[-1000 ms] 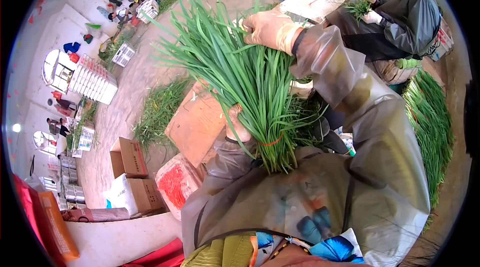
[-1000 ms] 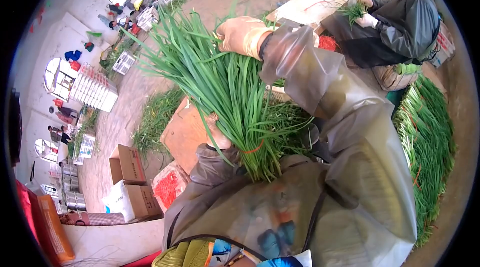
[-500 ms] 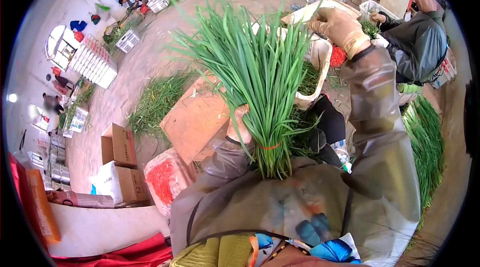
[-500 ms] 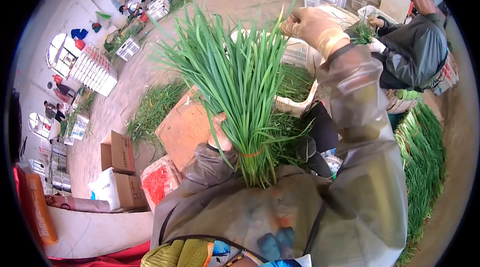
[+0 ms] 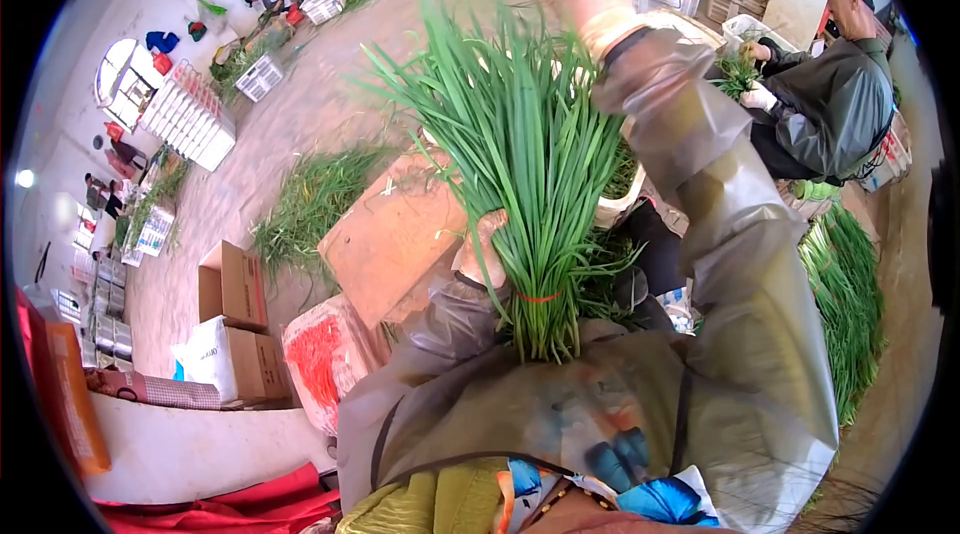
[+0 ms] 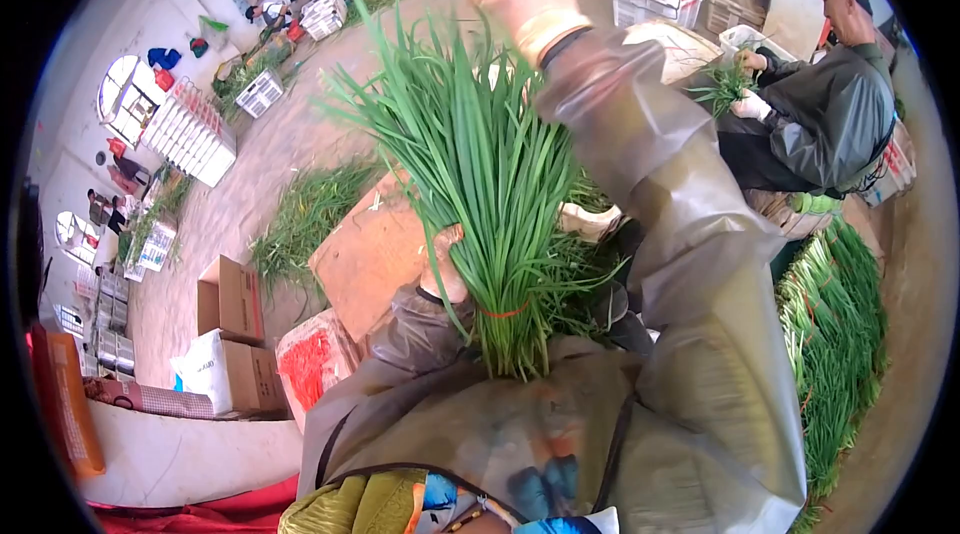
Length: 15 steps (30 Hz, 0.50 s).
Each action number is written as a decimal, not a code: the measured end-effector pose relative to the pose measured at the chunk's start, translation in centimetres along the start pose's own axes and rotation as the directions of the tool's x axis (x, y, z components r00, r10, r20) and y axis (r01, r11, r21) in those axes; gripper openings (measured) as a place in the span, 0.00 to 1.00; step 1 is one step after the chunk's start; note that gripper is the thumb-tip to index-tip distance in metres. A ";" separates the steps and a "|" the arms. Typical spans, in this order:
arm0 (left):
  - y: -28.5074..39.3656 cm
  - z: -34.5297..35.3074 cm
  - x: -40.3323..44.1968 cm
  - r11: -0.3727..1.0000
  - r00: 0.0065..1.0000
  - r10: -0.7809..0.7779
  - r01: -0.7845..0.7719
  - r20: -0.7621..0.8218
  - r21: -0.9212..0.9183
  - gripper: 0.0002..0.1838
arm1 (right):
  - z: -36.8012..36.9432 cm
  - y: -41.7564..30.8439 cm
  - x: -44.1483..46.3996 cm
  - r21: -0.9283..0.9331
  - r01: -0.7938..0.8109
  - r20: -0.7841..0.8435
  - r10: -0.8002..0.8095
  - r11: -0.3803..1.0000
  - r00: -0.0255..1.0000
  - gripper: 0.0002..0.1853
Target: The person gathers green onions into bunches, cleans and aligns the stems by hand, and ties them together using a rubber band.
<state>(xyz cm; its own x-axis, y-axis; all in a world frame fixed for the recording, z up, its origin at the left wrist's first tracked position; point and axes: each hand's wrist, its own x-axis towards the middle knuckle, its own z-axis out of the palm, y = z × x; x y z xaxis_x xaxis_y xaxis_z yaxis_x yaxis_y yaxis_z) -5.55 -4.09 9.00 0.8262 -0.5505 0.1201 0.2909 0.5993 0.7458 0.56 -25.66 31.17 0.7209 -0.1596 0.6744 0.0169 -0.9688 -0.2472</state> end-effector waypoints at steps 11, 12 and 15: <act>3.4 1.4 1.3 0.972 0.995 -0.035 0.011 -0.095 -0.234 0.21 | 0.7 3.6 -17.7 0.835 -0.503 0.514 0.011 0.221 0.858 0.14; 3.1 0.6 2.3 0.983 0.993 0.116 -0.118 0.022 0.138 0.20 | 2.7 2.7 -20.0 0.780 -0.436 0.484 0.008 0.448 0.875 0.18; 2.8 3.8 3.6 0.999 0.992 0.016 -0.010 -0.122 0.044 0.25 | 10.5 1.0 -23.6 0.711 -0.246 0.267 0.070 0.659 0.961 0.28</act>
<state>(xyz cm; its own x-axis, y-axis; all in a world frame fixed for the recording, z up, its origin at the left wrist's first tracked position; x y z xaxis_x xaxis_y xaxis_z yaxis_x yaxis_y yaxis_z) -3.61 -6.61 14.02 0.8833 -0.4660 0.0509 0.2610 0.5790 0.7724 -9.15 -20.85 7.66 0.8792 -0.1706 0.4448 0.3265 -0.4641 -0.8234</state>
